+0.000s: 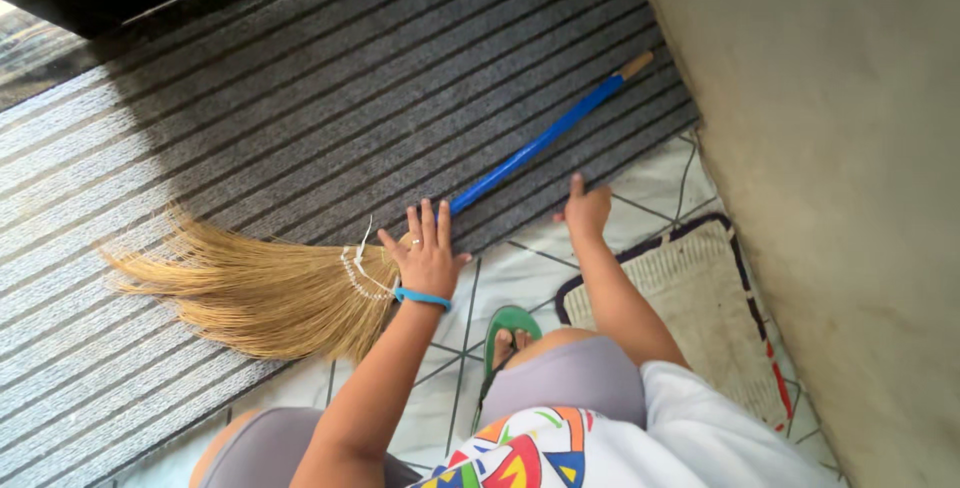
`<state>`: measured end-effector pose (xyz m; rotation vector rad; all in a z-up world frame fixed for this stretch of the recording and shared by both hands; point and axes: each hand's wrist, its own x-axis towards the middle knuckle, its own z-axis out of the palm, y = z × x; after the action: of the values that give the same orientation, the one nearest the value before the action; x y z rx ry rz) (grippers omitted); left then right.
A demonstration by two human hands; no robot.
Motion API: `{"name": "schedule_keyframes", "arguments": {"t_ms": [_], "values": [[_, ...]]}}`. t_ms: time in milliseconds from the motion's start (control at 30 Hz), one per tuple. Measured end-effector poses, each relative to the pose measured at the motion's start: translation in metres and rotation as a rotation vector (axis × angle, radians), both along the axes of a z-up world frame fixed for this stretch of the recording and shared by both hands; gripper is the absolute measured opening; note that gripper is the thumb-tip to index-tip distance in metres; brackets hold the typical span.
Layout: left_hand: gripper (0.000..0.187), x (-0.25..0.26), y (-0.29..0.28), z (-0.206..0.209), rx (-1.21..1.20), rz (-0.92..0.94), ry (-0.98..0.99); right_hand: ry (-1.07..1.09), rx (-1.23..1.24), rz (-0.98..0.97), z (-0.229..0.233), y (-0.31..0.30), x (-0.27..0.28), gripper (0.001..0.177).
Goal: The person sweeps dirt from a tiled floor toward an open doorway using a hand broom and then cleans a rubber mat and the bottom edge of the door by hand and with the broom.
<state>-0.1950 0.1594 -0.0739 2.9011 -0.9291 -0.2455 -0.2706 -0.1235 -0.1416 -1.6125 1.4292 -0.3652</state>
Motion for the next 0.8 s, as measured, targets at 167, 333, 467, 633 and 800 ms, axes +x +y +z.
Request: {"name": "schedule_keyframes", "arguments": {"t_ms": [167,333,467,633,800], "values": [[0.141,0.013,0.007,0.000,0.029,-0.061,0.266,-0.070,-0.077,-0.036,0.000,-0.003,0.007,0.035],[0.142,0.016,0.004,0.010,0.035,-0.081,0.165,0.035,-0.131,-0.030,-0.008,-0.007,0.011,0.034],[0.142,0.017,0.006,0.009,-0.007,-0.085,0.125,0.076,-0.123,0.015,-0.013,-0.009,0.007,0.036],[0.141,0.017,0.007,-0.001,-0.048,-0.073,0.209,0.550,-0.009,0.460,0.038,-0.040,0.002,0.051],[0.054,0.011,0.025,-0.055,-0.154,-0.040,-0.102,0.263,-0.909,0.786,0.098,0.018,0.027,0.075]]}}
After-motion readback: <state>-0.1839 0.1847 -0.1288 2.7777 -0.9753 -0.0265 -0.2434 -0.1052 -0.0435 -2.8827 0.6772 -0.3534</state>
